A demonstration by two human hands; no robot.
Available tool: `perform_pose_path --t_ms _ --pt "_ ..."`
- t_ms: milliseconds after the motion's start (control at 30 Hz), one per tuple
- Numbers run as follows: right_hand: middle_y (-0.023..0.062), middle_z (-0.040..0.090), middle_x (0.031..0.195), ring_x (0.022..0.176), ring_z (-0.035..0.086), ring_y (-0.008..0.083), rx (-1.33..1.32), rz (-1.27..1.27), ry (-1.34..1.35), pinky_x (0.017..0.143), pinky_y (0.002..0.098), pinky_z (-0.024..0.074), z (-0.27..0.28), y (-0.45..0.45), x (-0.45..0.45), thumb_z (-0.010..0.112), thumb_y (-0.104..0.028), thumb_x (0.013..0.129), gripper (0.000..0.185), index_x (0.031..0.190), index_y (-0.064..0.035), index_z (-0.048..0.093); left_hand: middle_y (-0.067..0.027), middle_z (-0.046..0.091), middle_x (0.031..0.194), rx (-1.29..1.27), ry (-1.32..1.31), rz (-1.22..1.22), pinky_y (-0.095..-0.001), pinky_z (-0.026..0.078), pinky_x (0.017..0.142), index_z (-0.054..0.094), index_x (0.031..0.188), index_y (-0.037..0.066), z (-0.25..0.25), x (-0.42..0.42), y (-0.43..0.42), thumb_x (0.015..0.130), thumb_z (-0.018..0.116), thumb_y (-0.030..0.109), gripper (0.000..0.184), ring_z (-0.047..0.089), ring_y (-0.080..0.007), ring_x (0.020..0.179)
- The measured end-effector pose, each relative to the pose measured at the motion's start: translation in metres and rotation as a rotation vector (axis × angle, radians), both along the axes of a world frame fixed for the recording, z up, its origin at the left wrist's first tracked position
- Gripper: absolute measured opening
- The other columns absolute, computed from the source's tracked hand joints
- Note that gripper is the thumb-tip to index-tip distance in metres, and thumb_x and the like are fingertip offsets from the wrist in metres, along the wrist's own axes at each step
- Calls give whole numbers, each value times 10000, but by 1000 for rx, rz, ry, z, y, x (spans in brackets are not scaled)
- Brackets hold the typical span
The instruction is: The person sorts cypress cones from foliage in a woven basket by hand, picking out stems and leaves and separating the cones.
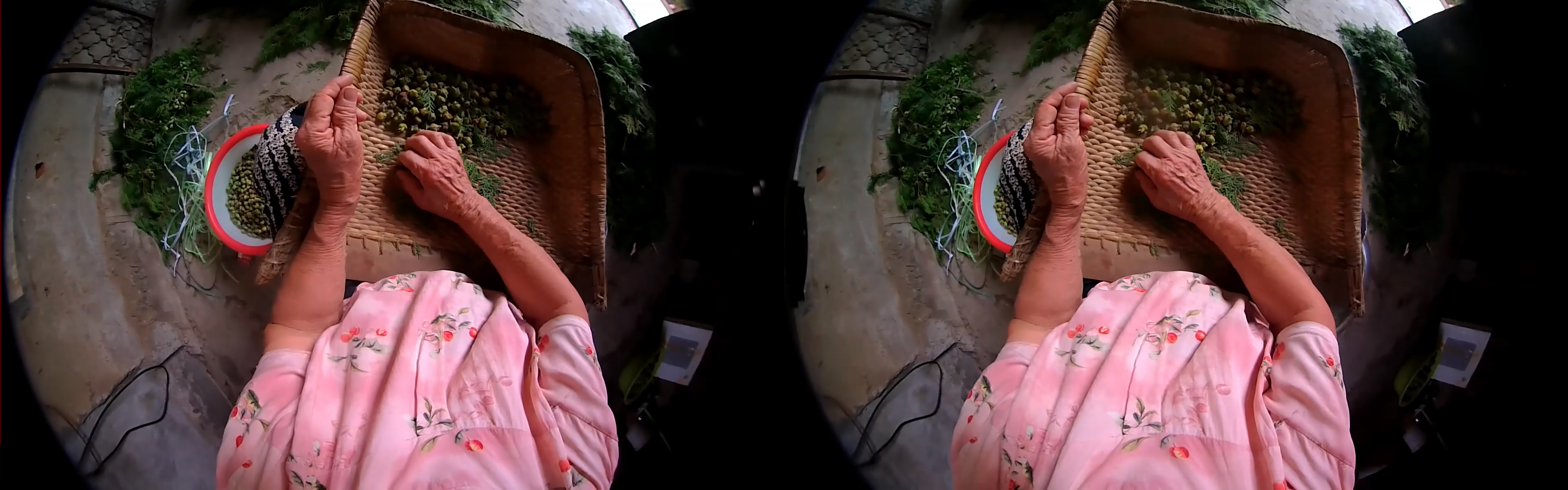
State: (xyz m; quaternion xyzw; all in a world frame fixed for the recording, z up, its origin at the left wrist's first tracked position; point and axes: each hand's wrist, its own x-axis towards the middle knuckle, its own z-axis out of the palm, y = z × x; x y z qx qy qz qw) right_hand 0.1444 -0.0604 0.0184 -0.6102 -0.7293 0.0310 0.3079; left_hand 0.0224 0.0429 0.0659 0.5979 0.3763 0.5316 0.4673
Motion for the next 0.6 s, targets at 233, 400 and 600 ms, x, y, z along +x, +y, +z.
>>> perform_pose_path --t_ms 233,400,600 --pt "113 547 1118 1104 484 322 -87 -260 29 962 452 352 8 -84 37 703 -115 683 304 971 -74 614 -11 638 805 22 59 -111 -190 482 575 641 1062 32 -8 7 -15 917 577 151 198 564 -47 680" --pt "144 581 1107 1072 517 336 -62 -631 176 934 429 382 8 -119 48 695 -105 741 208 940 -58 656 -7 646 828 -233 78 -252 -201 492 603 649 1042 42 -16 14 -27 913 573 122 170 585 -56 693" --pt "176 520 1230 1164 468 350 -180 -584 100 1021 444 325 9 -124 24 643 -115 800 371 1159 -54 571 -40 654 901 48 302 -334 -224 512 661 655 1021 43 -38 20 -33 884 591 72 154 610 -108 761"
